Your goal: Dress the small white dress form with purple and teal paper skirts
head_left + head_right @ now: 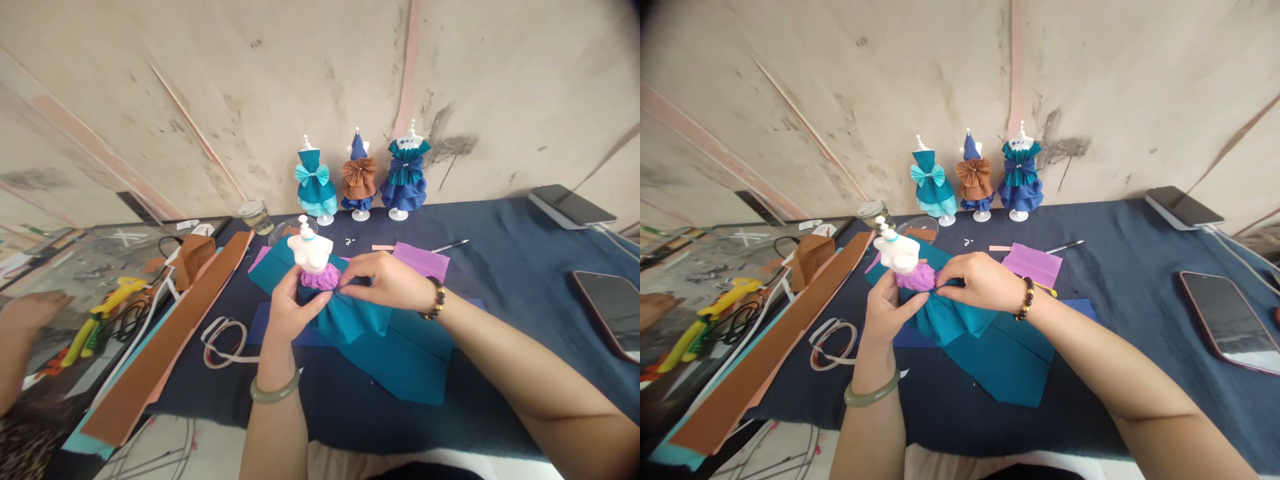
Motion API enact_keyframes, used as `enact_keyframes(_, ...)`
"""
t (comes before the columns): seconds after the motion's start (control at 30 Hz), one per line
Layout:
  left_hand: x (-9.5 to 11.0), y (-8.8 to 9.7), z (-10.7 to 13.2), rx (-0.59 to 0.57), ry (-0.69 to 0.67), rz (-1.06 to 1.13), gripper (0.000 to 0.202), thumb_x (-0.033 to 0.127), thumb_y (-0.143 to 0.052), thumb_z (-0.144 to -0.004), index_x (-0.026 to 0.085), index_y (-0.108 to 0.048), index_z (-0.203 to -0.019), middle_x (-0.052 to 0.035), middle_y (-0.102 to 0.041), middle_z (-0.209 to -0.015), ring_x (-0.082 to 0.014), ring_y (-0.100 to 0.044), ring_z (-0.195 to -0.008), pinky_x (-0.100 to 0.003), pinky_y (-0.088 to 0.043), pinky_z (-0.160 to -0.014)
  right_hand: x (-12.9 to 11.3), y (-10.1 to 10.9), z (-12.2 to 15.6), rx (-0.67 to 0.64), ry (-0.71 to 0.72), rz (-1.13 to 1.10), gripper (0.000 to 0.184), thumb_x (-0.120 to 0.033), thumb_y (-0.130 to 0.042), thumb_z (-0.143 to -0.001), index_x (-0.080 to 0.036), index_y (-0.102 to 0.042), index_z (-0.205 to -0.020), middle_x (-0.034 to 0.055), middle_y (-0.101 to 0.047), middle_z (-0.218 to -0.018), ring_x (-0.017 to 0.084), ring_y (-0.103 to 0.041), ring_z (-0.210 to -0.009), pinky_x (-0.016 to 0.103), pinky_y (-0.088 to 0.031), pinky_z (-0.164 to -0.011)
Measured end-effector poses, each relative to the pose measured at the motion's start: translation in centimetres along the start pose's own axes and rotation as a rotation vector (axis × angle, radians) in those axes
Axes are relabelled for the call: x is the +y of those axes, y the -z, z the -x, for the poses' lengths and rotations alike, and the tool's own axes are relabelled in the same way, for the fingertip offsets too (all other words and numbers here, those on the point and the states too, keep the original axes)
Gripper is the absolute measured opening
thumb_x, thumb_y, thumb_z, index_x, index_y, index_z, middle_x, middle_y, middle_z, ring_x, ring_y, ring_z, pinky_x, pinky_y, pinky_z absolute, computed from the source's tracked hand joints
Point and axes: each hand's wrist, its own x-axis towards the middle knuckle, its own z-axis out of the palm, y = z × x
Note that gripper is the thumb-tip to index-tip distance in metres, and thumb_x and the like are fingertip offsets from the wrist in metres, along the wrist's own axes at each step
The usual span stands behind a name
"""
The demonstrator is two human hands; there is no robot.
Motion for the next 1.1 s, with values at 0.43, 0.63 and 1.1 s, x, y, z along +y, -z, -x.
enact_keyframes(0.43,0.4,-0.1,0.1,0.012,0.014,0.010,0.052,0.033,-0.084,-0.064,0.016,-0.064,-0.109,-0.0100,-0.072,-0.101,-0.0270,-0.067,-0.098,-0.038,-0.054,-0.089,0.0,-0.6,-0.1,0.026,-0.054,0.036,0.009,-0.022,-0.068,-0.086,-0.015,-0.069,-0.080,0.0031,-0.071,-0.078,0.012,-0.062,-0.067,0.023,-0.045,-0.064)
enact_keyframes(0.63,0.7,-0.3,0.1,0.047,0.026,-0.107,0.044,0.033,-0.081,-0.068,0.017,-0.064,-0.104,-0.0070,-0.072,-0.095,-0.0250,-0.067,-0.096,-0.037,-0.054,-0.089,0.0,-1.1,-0.2,0.044,-0.067,0.070,0.011,-0.023,-0.070,-0.085,-0.015,-0.066,-0.079,0.0031,-0.069,-0.077,0.013,-0.061,-0.069,0.024,-0.043,-0.065)
enact_keyframes(1.1,0.0,0.0,0.2,0.041,-0.020,-0.141,0.041,0.029,-0.075,-0.075,0.017,-0.063,-0.112,-0.0081,-0.072,-0.105,-0.0238,-0.067,-0.100,-0.038,-0.052,-0.095,-0.4,0.8,-0.1,-0.079,-0.067,-0.012,0.009,-0.015,-0.062,-0.088,-0.016,-0.071,-0.088,0.0047,-0.073,-0.090,0.014,-0.065,-0.082,0.027,-0.050,-0.078)
